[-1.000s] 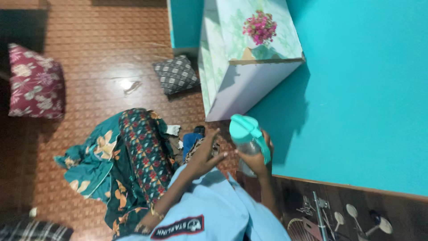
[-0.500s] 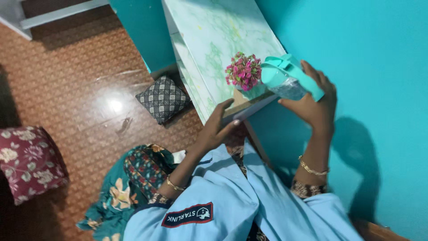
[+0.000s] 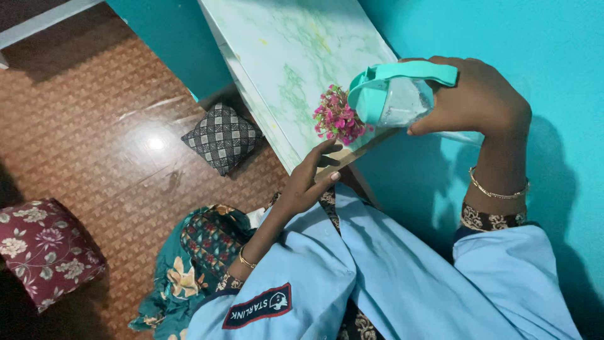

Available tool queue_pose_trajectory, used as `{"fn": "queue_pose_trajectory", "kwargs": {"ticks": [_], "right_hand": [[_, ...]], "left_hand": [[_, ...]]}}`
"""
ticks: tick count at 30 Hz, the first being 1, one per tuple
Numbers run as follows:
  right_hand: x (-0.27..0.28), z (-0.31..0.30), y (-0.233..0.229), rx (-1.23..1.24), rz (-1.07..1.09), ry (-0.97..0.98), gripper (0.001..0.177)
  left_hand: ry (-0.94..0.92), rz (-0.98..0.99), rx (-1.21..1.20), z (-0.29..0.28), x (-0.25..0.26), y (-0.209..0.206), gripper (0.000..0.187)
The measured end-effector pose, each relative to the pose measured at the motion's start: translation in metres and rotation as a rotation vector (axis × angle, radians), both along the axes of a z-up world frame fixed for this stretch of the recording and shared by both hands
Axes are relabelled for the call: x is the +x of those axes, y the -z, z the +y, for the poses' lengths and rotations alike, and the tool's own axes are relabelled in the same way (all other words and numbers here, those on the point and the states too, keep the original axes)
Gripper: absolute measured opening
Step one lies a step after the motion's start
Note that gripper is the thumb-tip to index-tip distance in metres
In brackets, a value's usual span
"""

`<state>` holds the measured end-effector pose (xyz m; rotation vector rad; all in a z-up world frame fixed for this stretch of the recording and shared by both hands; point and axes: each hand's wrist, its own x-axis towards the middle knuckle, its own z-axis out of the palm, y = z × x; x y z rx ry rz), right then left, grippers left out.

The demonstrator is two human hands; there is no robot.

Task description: The person carries a pitcher with a blue lid through a house, passing a dining table and a laundry area, before placing it on a wooden shelf in a room with a bed and a television.

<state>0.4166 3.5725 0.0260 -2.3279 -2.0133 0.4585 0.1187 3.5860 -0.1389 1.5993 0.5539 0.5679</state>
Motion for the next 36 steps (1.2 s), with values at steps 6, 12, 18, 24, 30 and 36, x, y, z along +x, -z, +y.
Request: {"fn": "queue_pose_trajectory", "kwargs": {"ticks": [6,12,18,24,30,36], "right_hand": [[0.008,0.025,-0.003,0.034,0.014,-0.165,0.1],[0.023,0.038,-0.018,0.112,0.123,-0.317,0.095],[0.027,0.073,-0.03,-0.187,0.236,-0.303,0.096],[0.043,0.091,-0.02,0.021,0.383,-0.572,0.101],[0.063,0.105,0.0,0.061,0.413,-0.692,0.101],[0.076,0.111,0.003,0.13,0.409,-0.815,0.099]], "left_hand": [[-0.178,-0.142,0.114,0.019,0.008,0.005,0.053],[-0.388,-0.124,0.173,0.039,0.029,0.003,0.045],[-0.369,-0.132,0.436,0.071,0.057,-0.029,0.086],[-0.44,-0.053,0.348,0.069,0.076,-0.033,0.074],[-0.579,-0.048,0.309,0.059,0.08,-0.016,0.039],[-0.672,-0.066,0.369,0.046,0.089,-0.02,0.037]]}}
